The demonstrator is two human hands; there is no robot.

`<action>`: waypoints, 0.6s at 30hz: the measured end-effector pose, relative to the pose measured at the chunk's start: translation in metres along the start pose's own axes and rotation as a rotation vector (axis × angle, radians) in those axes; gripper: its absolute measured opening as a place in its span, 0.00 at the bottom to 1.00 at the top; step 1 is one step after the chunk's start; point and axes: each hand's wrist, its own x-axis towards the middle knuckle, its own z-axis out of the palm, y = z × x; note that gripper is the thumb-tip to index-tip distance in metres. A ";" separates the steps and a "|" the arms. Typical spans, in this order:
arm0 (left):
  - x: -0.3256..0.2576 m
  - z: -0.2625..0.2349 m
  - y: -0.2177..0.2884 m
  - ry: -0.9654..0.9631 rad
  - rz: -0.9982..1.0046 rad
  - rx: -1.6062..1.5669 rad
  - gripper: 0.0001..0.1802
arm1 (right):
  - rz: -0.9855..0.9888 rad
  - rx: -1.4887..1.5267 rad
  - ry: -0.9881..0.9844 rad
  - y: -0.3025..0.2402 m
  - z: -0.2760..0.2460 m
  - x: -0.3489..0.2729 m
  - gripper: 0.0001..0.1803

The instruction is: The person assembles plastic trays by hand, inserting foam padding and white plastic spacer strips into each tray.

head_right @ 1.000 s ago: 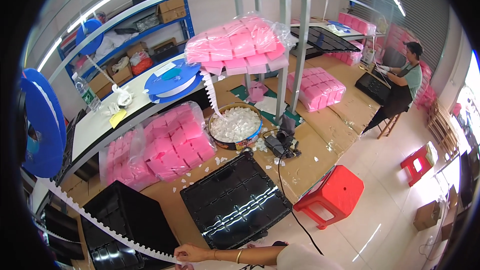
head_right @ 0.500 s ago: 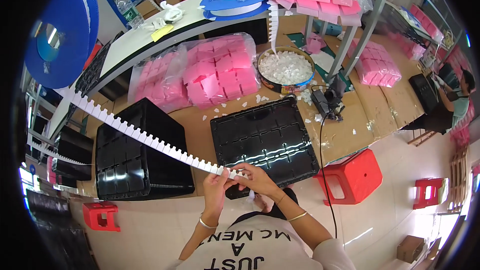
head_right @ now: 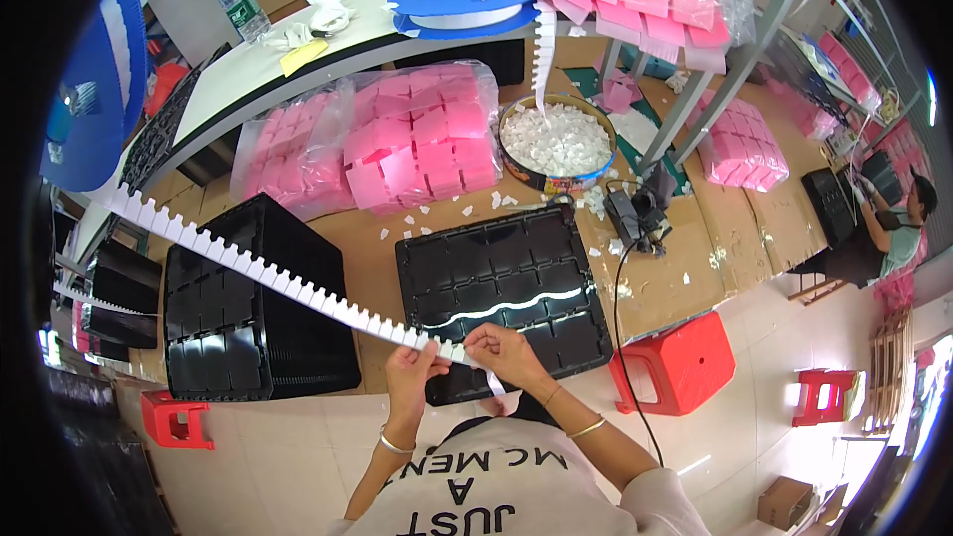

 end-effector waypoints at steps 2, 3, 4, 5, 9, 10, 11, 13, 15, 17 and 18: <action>0.006 -0.003 -0.005 0.039 -0.043 0.048 0.10 | 0.005 0.001 0.005 0.003 0.004 0.009 0.10; 0.009 0.000 -0.006 0.054 -0.043 0.037 0.10 | 0.022 -0.017 -0.010 0.004 0.000 0.013 0.10; 0.010 0.000 -0.011 0.064 -0.050 0.027 0.10 | 0.043 -0.033 -0.018 0.003 -0.003 0.013 0.11; 0.014 0.001 -0.019 0.057 -0.064 -0.003 0.10 | 0.078 -0.063 -0.007 0.002 -0.006 0.011 0.09; 0.020 -0.010 -0.036 0.015 -0.050 0.061 0.11 | 0.041 -0.153 -0.004 0.017 -0.009 0.014 0.09; 0.025 -0.018 -0.045 0.077 -0.078 0.088 0.11 | 0.057 -0.122 -0.030 0.025 -0.009 0.020 0.09; 0.025 -0.018 -0.044 0.112 -0.048 0.054 0.11 | 0.008 -0.269 -0.068 0.024 -0.010 0.027 0.09; 0.036 -0.048 -0.066 0.118 -0.017 0.037 0.12 | -0.030 -0.404 -0.127 0.026 0.002 0.036 0.09; 0.041 -0.066 -0.089 0.059 -0.044 0.130 0.16 | -0.023 -0.328 -0.121 0.030 0.001 0.034 0.08; 0.045 -0.050 -0.086 0.016 -0.063 0.124 0.15 | 0.007 -0.201 -0.103 0.025 -0.005 0.029 0.08; 0.022 -0.016 -0.049 0.075 -0.071 0.146 0.15 | -0.038 -0.182 -0.071 0.029 -0.009 0.028 0.09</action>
